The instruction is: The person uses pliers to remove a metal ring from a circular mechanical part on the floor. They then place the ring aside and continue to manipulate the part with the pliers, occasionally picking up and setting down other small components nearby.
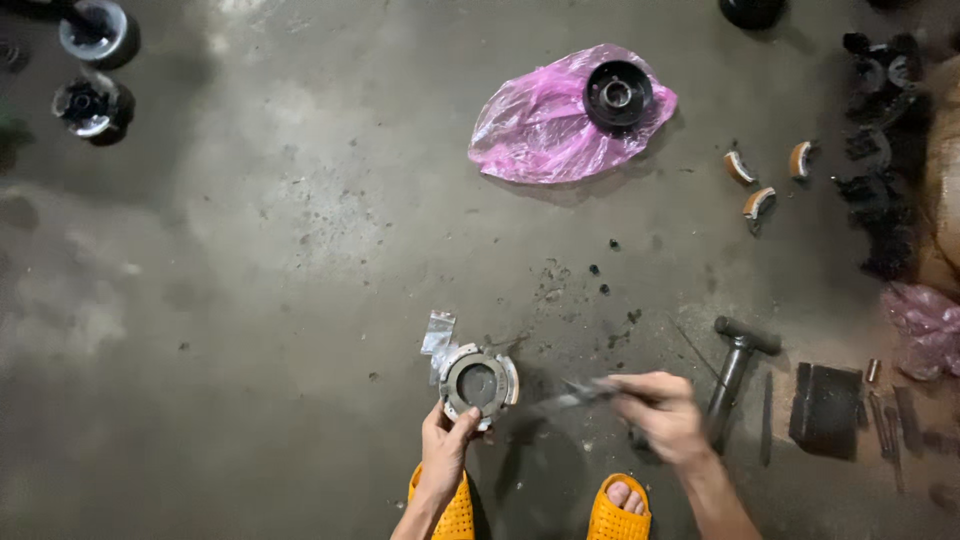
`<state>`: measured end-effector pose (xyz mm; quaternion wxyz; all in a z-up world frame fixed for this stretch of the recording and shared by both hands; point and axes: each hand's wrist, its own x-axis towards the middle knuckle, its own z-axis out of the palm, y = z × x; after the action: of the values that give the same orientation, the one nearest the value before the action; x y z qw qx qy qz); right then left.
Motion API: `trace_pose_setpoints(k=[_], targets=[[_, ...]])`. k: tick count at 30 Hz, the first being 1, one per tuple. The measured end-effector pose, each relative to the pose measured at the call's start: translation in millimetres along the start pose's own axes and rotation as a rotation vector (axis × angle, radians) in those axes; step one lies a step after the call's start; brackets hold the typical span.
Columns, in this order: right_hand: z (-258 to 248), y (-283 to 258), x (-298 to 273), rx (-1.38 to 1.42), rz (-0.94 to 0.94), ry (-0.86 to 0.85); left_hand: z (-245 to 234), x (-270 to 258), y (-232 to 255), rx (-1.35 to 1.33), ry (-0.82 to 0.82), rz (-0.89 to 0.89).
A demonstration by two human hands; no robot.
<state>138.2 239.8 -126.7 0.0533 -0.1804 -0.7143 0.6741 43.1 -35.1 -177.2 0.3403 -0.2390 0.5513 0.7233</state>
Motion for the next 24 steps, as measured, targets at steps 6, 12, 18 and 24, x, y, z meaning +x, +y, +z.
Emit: trace_pose_setpoints(k=[6, 12, 18, 24], targets=[[-14, -77, -1, 0.886, -0.209, -0.389, 5, 2, 10, 0.033, -0.055, 0.051], [27, -116, -12, 1.235, -0.086, -0.086, 13, 3, 9, 0.049, -0.110, 0.034], [5, -97, -9, 1.176, -0.086, -0.208, 15, 7, 1, 0.043, -0.164, 0.027], [11, -93, -16, 0.824, -0.208, -0.214, 15, 20, -5, 0.241, -0.162, 0.008]])
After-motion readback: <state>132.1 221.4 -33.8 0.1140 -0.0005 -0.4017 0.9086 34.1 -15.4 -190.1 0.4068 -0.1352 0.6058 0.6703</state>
